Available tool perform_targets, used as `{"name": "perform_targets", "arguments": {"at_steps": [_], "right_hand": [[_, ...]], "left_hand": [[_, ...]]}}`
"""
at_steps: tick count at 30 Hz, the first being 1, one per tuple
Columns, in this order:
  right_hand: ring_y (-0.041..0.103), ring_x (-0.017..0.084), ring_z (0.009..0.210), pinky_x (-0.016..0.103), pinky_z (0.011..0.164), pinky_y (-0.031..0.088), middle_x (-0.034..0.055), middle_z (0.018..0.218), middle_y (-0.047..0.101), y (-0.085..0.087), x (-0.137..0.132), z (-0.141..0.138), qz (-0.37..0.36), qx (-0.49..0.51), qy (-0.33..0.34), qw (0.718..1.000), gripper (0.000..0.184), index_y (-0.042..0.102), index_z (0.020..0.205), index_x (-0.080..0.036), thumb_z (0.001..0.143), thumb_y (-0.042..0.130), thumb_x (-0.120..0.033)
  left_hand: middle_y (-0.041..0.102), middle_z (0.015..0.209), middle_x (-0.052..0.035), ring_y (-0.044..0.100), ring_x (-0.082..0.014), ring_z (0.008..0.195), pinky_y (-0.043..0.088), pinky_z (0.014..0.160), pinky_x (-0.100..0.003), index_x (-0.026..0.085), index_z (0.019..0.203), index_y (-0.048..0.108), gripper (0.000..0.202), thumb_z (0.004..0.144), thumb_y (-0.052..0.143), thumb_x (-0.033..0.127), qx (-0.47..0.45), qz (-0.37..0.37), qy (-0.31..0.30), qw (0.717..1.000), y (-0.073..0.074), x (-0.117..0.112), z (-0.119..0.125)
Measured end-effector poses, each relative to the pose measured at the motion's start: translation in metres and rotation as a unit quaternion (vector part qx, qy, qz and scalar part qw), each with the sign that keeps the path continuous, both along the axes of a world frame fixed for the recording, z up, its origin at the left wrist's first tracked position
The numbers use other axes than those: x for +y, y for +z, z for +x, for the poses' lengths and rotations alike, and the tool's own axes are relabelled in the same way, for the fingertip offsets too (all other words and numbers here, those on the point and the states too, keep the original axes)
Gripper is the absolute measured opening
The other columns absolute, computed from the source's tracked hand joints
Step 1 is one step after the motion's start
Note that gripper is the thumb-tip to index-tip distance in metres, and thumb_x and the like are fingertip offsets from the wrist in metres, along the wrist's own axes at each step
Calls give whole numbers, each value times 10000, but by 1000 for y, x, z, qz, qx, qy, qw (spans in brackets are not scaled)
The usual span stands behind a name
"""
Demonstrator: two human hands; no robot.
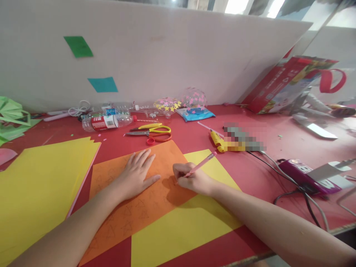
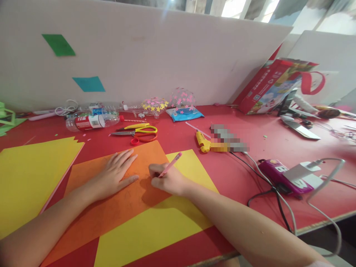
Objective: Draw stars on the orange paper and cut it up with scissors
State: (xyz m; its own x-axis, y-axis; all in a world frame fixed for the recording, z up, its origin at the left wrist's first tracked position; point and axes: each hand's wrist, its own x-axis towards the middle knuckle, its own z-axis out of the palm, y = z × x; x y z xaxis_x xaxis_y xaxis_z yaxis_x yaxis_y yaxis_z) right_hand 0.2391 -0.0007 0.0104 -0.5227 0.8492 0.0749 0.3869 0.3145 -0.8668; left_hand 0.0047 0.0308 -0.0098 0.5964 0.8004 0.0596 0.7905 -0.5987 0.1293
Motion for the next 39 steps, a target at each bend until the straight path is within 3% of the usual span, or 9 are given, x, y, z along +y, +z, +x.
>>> {"name": "perform_targets", "arguments": {"at_steps": [11, 17, 31, 39], "right_hand": [[289, 93, 508, 245, 478, 221, -64, 543, 349, -3, -1, 0, -8, 24, 2, 1000, 116, 334, 581, -211, 617, 427, -153], [302, 88, 497, 226, 466, 235, -65, 550, 368, -4, -4, 0, 5, 24, 23, 999, 122, 358, 613, -209, 644, 444, -129], [375, 80, 511, 201, 502, 294, -53, 597, 422, 3, -13, -8, 56, -20, 42, 997, 168, 381, 685, -205, 703, 475, -67], [331, 78, 497, 205, 479, 261, -60, 585, 390, -1, -12, -8, 67, -2, 14, 998, 146, 356, 668, -211, 695, 454, -106]], "left_hand": [[246, 1551, -209, 165, -333, 1434, 142, 1131, -534, 69, 1454, 353, 826, 930, 200, 688, 11, -3, 0, 1000, 1, -1, 2], [266, 1546, -200, 179, -321, 1433, 127, 1144, -498, 80, 1446, 373, 806, 928, 238, 683, 12, 3, 6, 1000, 0, -1, 2], [263, 1546, -203, 179, -322, 1433, 143, 1136, -518, 81, 1442, 367, 774, 938, 256, 658, 8, 6, 2, 1000, -1, 0, 1], [238, 1551, -218, 154, -333, 1436, 145, 1129, -543, 56, 1446, 353, 807, 937, 229, 670, 8, -2, 1, 1000, -2, 0, 1]]}}
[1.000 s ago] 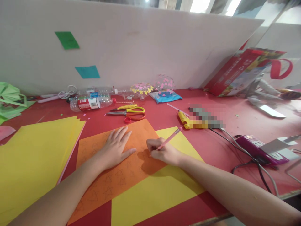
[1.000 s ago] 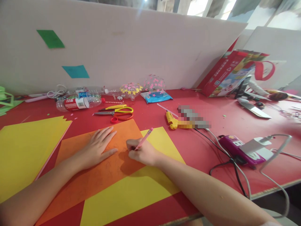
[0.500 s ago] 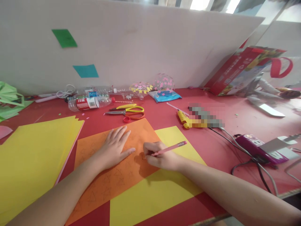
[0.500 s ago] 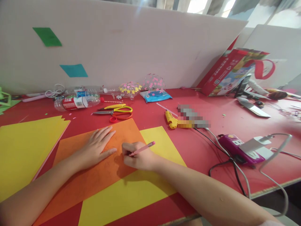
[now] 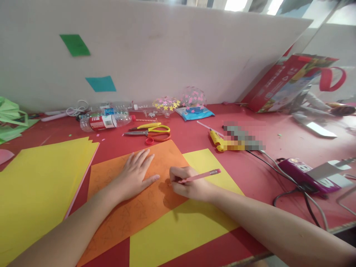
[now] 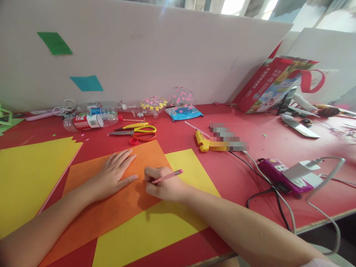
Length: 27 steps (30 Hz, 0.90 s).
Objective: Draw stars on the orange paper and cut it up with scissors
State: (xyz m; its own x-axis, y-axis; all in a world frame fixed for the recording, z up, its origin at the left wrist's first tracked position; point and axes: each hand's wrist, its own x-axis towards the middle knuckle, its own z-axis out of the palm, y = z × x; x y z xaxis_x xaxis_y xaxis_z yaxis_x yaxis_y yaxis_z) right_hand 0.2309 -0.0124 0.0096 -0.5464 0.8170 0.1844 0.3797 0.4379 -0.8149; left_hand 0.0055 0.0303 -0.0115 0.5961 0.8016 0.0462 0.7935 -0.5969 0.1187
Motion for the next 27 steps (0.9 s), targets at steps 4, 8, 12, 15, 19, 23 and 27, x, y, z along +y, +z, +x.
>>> {"name": "perform_targets", "arguments": {"at_steps": [4, 8, 12, 15, 19, 23, 27], "right_hand": [[295, 80, 488, 207, 455, 233, -65, 563, 365, -2, 2, 1, -5, 3, -25, 1000, 146, 323, 641, -218, 670, 429, -122], [276, 82, 483, 212, 443, 215, -70, 545, 342, -2, 4, 2, -12, 0, -47, 999, 113, 334, 638, -218, 658, 415, -142], [275, 84, 485, 216, 444, 210, -70, 538, 333, -3, 4, 3, -12, -3, -66, 998, 107, 329, 627, -220, 647, 410, -153], [271, 85, 481, 219, 440, 208, -70, 535, 335, -3, 4, 3, -12, -2, -65, 998, 101, 331, 626, -221, 642, 407, -156], [267, 84, 478, 219, 438, 210, -72, 536, 333, -2, 3, 3, -10, 7, -40, 999, 104, 325, 629, -223, 642, 402, -154], [276, 80, 479, 216, 442, 221, -69, 545, 340, -1, 2, 3, -7, 18, -12, 1000, 119, 318, 625, -222, 648, 408, -149], [276, 77, 469, 210, 446, 230, -71, 537, 333, 0, 2, 3, -9, 19, 12, 1000, 127, 324, 629, -221, 646, 414, -134]], "left_hand": [[243, 1547, -225, 162, -344, 1433, 151, 1124, -556, 48, 1445, 358, 829, 934, 204, 681, 3, 0, -1, 1000, 1, 1, 1], [239, 1549, -222, 161, -348, 1433, 148, 1126, -553, 46, 1450, 356, 832, 933, 207, 681, 10, -5, 1, 1000, 3, 1, 1], [242, 1552, -209, 162, -333, 1435, 154, 1130, -539, 62, 1453, 353, 813, 936, 216, 674, 8, -3, -1, 1000, 4, 0, 2], [238, 1555, -202, 150, -321, 1440, 138, 1136, -531, 69, 1456, 346, 807, 936, 220, 673, 10, -3, 1, 1000, 4, -1, 2], [227, 1560, -197, 139, -312, 1444, 127, 1141, -520, 71, 1460, 338, 808, 936, 215, 673, 14, -5, 2, 1000, 3, -1, 1], [246, 1552, -206, 166, -323, 1436, 147, 1134, -527, 72, 1448, 356, 806, 934, 218, 677, 6, 5, -1, 1000, 1, 0, 0], [253, 1548, -212, 170, -325, 1434, 141, 1131, -529, 77, 1442, 363, 782, 940, 228, 662, 1, 10, -3, 1000, 1, 0, 0]]}}
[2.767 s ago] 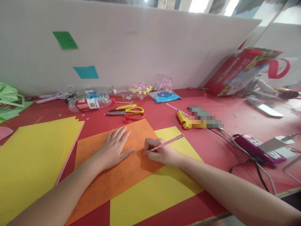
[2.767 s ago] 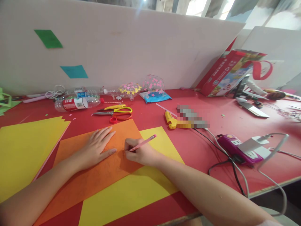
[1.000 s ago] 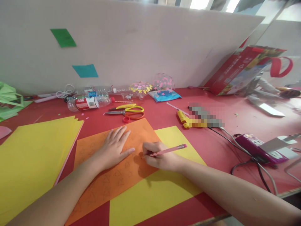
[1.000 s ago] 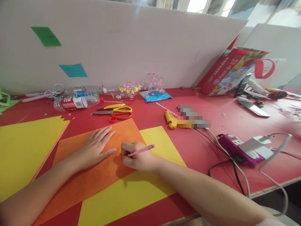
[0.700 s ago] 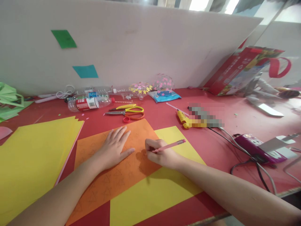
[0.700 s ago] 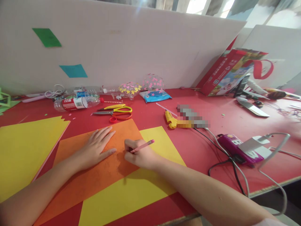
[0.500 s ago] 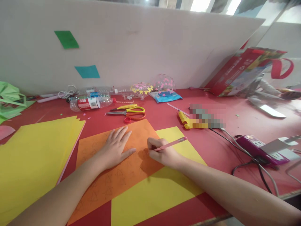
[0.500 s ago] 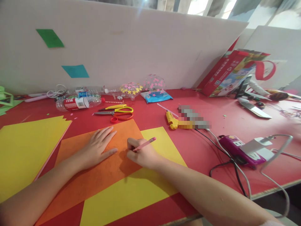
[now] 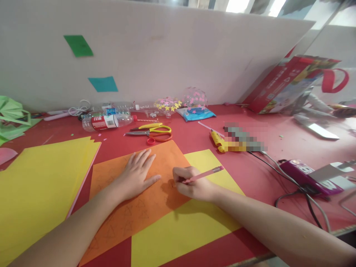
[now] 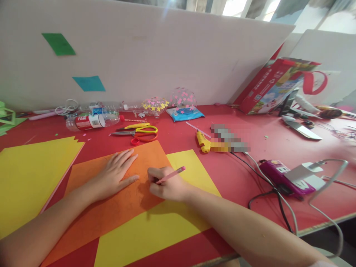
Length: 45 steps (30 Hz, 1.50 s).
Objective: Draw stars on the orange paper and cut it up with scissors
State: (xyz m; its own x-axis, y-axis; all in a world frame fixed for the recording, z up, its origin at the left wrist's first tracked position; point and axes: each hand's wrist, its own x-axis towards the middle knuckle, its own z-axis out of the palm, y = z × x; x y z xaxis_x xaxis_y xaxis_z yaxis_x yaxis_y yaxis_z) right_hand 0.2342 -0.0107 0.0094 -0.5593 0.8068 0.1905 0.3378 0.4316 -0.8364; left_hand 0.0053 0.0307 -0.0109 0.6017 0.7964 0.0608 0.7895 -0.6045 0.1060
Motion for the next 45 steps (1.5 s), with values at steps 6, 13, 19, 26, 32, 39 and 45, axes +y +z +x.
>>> {"name": "perform_targets", "arguments": {"at_steps": [6, 13, 19, 26, 32, 39, 45], "right_hand": [[305, 82, 482, 212, 464, 249, -61, 553, 364, 0, -1, 1, -3, -5, 23, 1000, 150, 329, 637, -219, 647, 439, -119], [314, 82, 484, 214, 469, 259, -62, 553, 375, 0, -2, 0, -12, -3, 34, 999, 157, 342, 631, -216, 642, 445, -99], [370, 82, 506, 203, 466, 285, -56, 576, 439, -3, 2, 2, -45, 30, -8, 999, 149, 396, 647, -201, 707, 494, -107], [416, 83, 442, 199, 446, 330, -66, 500, 473, -2, 5, 5, -167, 95, -74, 979, 179, 459, 730, -194, 891, 475, -271], [457, 92, 586, 200, 507, 331, -37, 676, 533, 14, -2, 4, -150, 33, -55, 987, 87, 538, 754, -174, 708, 555, -102], [430, 94, 589, 198, 485, 302, -29, 689, 530, 39, -5, 2, -177, 3, -41, 983, 119, 550, 744, -172, 661, 526, -91], [414, 90, 545, 204, 478, 313, -41, 607, 484, 17, -11, 5, -193, 9, -48, 980, 82, 494, 653, -176, 647, 506, -95]], "left_hand": [[246, 1554, -199, 159, -311, 1439, 119, 1142, -511, 94, 1450, 354, 762, 938, 272, 653, -2, -6, 2, 1000, 0, 0, 0], [249, 1554, -194, 164, -312, 1439, 127, 1144, -500, 92, 1450, 359, 757, 940, 281, 646, 2, -9, 4, 1000, 2, 0, 1], [260, 1548, -200, 173, -323, 1434, 150, 1133, -521, 90, 1447, 366, 782, 936, 244, 668, 2, -5, 4, 1000, 0, 0, 0], [355, 1497, -202, 263, -353, 1391, 156, 1120, -565, 113, 1426, 420, 742, 923, 337, 652, -1, 3, 10, 1000, 6, 3, -1], [408, 1449, -131, 332, -320, 1343, 315, 1068, -501, 221, 1375, 483, 518, 946, 408, 501, -47, -14, -8, 999, 10, -1, 1], [360, 1509, -117, 284, -282, 1391, 236, 1125, -484, 205, 1395, 456, 484, 995, 305, 432, -46, -57, -64, 995, 14, -8, 8], [276, 1549, -150, 207, -357, 1415, 188, 1126, -547, 183, 1438, 388, 730, 894, 418, 669, -19, -77, -57, 995, 15, -10, 8]]}}
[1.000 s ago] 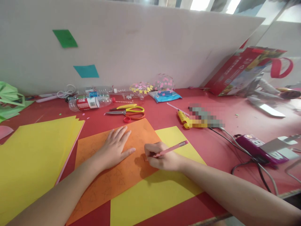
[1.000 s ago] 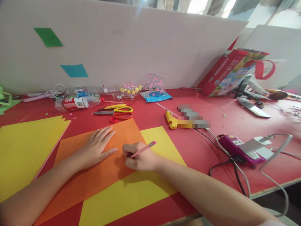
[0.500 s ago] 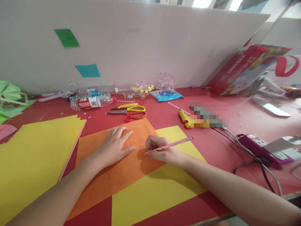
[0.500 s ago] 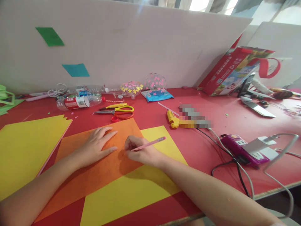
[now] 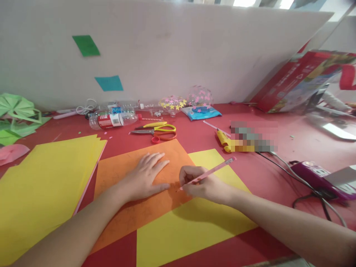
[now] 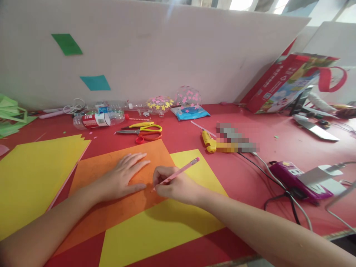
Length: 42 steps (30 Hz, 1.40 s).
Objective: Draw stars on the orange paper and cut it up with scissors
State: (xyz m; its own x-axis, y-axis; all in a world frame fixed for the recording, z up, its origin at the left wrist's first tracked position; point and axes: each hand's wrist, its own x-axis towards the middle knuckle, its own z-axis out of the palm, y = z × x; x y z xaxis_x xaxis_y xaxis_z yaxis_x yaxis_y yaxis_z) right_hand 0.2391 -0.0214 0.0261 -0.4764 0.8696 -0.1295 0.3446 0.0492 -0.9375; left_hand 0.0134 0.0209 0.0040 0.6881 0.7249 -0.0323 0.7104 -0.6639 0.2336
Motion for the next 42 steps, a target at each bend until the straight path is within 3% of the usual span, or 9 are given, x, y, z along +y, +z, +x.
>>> {"name": "perform_targets", "arguments": {"at_steps": [5, 10, 18, 31, 42], "right_hand": [[370, 79, 507, 198, 458, 274, -49, 570, 461, -14, -6, 6, 60, 13, -5, 998, 101, 461, 631, -182, 650, 507, -94], [386, 76, 502, 195, 460, 287, -53, 573, 475, -14, -5, 4, 63, 27, 25, 997, 133, 457, 625, -184, 655, 528, -76], [379, 75, 491, 196, 453, 278, -57, 560, 469, -14, -5, 5, 82, -1, 54, 995, 153, 434, 621, -188, 662, 521, -70], [343, 74, 479, 199, 450, 259, -68, 555, 414, -19, -5, 1, 125, -19, -2, 992, 137, 406, 670, -200, 703, 477, -88], [295, 73, 475, 206, 447, 224, -73, 544, 361, -13, -7, 1, 136, -40, 7, 990, 156, 349, 644, -211, 660, 433, -81]], "left_hand": [[298, 1537, -146, 228, -330, 1410, 172, 1135, -529, 196, 1421, 396, 691, 896, 442, 643, -7, 16, -16, 1000, -3, 1, -1], [328, 1519, -127, 248, -332, 1398, 199, 1127, -533, 231, 1409, 404, 681, 885, 437, 664, -26, 20, -9, 999, -5, 2, -2], [314, 1519, -148, 232, -335, 1402, 199, 1123, -545, 197, 1414, 396, 710, 892, 407, 678, -23, 8, -10, 1000, -2, 2, -1], [293, 1532, -146, 222, -329, 1407, 196, 1124, -535, 210, 1416, 380, 679, 903, 416, 654, -13, 8, -11, 1000, -2, 2, -1], [277, 1537, -154, 197, -345, 1410, 193, 1121, -542, 194, 1418, 386, 715, 896, 398, 682, -18, -7, -3, 1000, -1, 1, -1]]}}
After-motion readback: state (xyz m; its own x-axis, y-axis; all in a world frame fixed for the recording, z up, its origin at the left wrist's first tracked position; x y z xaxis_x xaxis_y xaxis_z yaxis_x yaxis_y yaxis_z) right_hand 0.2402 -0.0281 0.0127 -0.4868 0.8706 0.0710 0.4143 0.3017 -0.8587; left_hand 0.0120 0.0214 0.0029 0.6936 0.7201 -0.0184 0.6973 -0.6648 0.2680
